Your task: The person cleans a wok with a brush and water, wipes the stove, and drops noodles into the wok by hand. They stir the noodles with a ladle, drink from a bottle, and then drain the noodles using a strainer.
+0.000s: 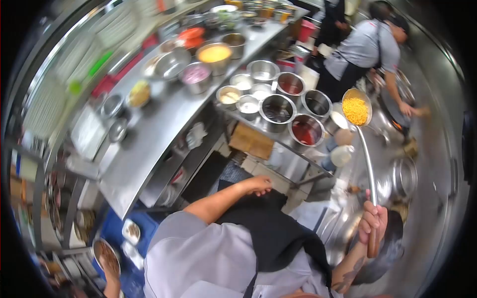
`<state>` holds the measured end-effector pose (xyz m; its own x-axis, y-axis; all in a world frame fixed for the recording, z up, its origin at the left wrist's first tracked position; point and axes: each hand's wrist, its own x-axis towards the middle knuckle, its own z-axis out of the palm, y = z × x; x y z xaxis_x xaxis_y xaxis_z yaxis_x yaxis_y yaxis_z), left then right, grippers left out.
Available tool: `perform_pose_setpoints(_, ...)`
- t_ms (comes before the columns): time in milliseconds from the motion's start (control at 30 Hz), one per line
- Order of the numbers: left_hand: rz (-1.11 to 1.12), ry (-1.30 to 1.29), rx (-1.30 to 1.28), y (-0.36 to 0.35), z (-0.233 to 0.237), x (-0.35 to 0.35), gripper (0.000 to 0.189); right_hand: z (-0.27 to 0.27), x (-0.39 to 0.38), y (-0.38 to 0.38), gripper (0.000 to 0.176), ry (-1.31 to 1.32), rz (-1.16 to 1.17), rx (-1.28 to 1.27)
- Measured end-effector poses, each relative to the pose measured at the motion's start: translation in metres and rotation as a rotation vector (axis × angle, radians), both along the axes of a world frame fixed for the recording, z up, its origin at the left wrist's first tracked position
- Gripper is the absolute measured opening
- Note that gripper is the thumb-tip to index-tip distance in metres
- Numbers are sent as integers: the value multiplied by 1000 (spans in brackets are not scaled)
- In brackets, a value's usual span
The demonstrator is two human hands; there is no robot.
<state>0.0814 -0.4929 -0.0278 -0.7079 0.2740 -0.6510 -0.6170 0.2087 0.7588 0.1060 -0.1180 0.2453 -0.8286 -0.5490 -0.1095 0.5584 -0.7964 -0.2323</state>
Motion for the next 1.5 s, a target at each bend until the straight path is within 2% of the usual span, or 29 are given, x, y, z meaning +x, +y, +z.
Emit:
perform_pose_setpoints(100, 231, 26, 0, -66, 2, 35, 51, -3, -26, -50, 53, -17, 137, -29)
perform_pose_setpoints(133, 345, 58, 13, -61, 26, 73, 51, 13, -10, -39, 54, -19, 216, -81)
perform_pose_setpoints(167, 380, 53, 28, -87, 17, 73, 51, 8, -25, -70, 54, -38, 275, -97)
perform_pose_setpoints(233, 608, 101, -15, -122, 25, 86, 50, 5, -40, -110, 55, -52, 349, -107)
perform_pose_setpoints(333, 777, 229, -108, -188, 24, 105, 47, 3, -59, -172, 58, -62, 483, -129)
perform_pose_setpoints(367, 822, 304, -149, -199, 43, 138, 47, 21, -39, -171, 58, -46, 521, -140)
perform_pose_setpoints(433, 945, 375, -321, -264, 72, 151, 45, 19, -52, -222, 58, -102, 569, -147)
perform_pose_setpoints(500, 1126, 369, -491, -337, 67, 167, 42, 17, -61, -262, 57, -115, 612, -148)
perform_pose_setpoints(567, 1380, 430, -461, -402, 68, 188, 44, 13, -68, -298, 57, -134, 641, -117)
perform_pose_setpoints(633, 1614, 481, -322, -444, 92, 219, 46, 29, -57, -321, 57, -122, 661, -89)
perform_pose_setpoints(667, 1626, 477, -321, -466, 94, 223, 46, 29, -59, -337, 57, -117, 689, -98)
perform_pose_setpoints(733, 2082, 413, -97, -503, 101, 229, 40, 31, -59, -363, 58, -110, 719, -121)
perform_pose_setpoints(800, 2141, 378, -97, -527, 108, 230, 39, 34, -63, -381, 58, -114, 743, -104)
perform_pose_setpoints(833, 2181, 345, -91, -533, 127, 240, 38, 52, -47, -381, 58, -114, 747, -89)
perform_pose_setpoints(900, 2193, 351, -43, -557, 97, 246, 37, 55, -50, -390, 58, -116, 771, -84)
perform_pose_setpoints(967, 2115, 369, -137, -576, 69, 250, 34, 58, -53, -396, 58, -119, 783, -84)
perform_pose_setpoints(1033, 2105, 375, -130, -560, 78, 250, 28, 58, -57, -398, 57, -150, 813, -78)
perform_pose_setpoints(1067, 2044, 427, -71, -543, 101, 261, 26, 78, -44, -392, 57, -148, 797, -81)
perform_pose_setpoints(1100, 1987, 484, -21, -533, 107, 258, 24, 75, -47, -395, 56, -126, 817, -53)
perform_pose_setpoints(1200, 1894, 449, 120, -498, 118, 235, 17, 74, -53, -400, 53, -88, 831, 17)
perform_pose_setpoints(1267, 1808, 485, 197, -488, 102, 218, 12, 82, -50, -409, 49, -50, 826, 169)
perform_pose_setpoints(1300, 1791, 469, 209, -477, 113, 216, 12, 97, -39, -407, 49, -58, 806, 180)
perform_pose_setpoints(1400, 1729, 450, 229, -456, 111, 187, 12, 93, -42, -422, 44, 56, 907, 415)
perform_pose_setpoints(1433, 1730, 448, 232, -450, 111, 181, 12, 87, -42, -428, 44, 56, 907, 418)
perform_pose_setpoints(1500, 1718, 449, 255, -439, 116, 171, 12, 76, -40, -441, 43, 294, 1021, 631)
